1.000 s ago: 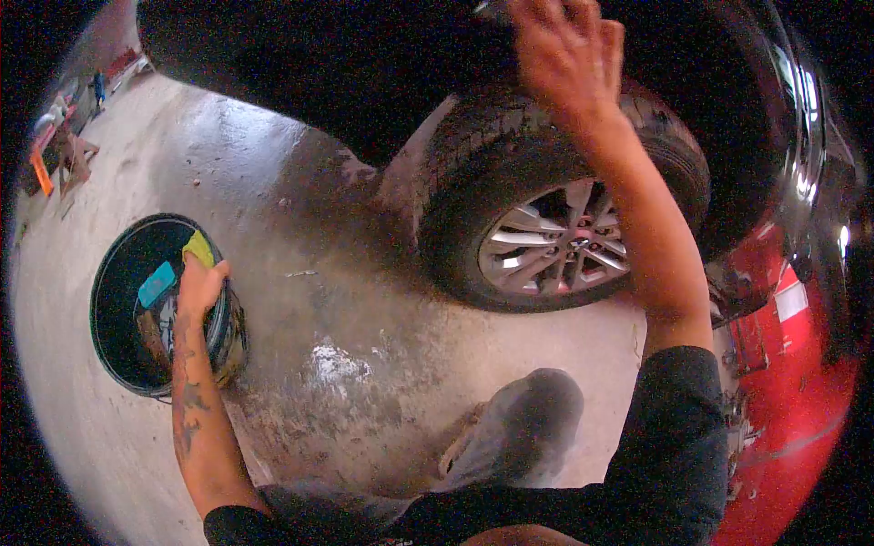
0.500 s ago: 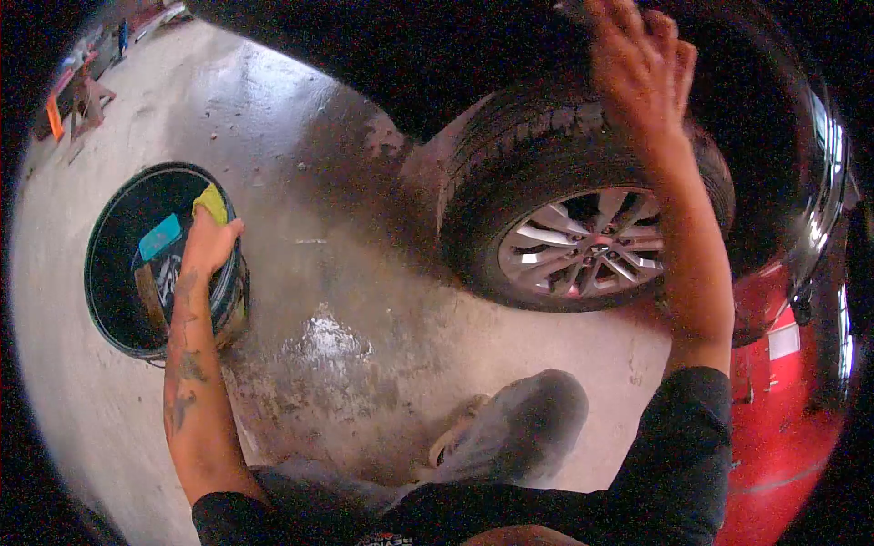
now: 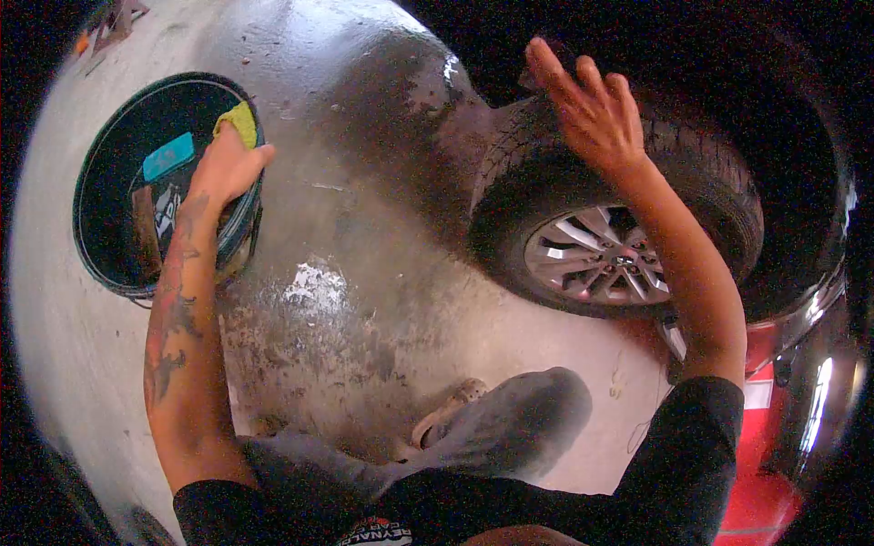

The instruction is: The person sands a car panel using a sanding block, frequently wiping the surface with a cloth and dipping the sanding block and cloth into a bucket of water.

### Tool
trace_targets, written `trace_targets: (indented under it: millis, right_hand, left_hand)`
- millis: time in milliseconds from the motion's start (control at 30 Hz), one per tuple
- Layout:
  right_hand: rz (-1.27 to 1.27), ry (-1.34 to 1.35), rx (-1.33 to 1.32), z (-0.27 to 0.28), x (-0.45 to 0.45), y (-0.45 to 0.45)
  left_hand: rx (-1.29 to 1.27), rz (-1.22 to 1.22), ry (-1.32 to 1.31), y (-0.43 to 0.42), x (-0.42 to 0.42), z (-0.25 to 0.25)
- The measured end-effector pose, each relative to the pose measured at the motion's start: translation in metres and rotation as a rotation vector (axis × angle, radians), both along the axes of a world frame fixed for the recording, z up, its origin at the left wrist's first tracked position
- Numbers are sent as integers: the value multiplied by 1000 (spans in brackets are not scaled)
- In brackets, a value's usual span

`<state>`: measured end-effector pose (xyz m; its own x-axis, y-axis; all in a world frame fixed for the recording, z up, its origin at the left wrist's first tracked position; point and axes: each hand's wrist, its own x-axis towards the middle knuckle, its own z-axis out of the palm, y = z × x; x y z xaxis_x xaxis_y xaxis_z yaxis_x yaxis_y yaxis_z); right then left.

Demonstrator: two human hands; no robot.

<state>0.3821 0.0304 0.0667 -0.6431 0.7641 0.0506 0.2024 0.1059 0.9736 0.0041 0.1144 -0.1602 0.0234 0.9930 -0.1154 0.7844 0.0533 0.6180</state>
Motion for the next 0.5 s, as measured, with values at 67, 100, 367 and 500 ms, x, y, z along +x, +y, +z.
trace_targets:
  millis: [67, 100, 367, 500]
  right_hand:
    - [45, -68, -20, -12, -3, 7]
    - [52, -68, -29, -19, -3, 10]
    - [68, -24, -204, -65, 3, 38]
    - [137, -118, -169, -91, 16, 55]
  left_hand:
    - [21, -2, -14, -5, 1, 6]
    - [12, 5, -14, -4, 1, 6]
    - [-28, -8, -14, -1, 1, 5]
    - [-30, 17, 1, -3, 5, 8]
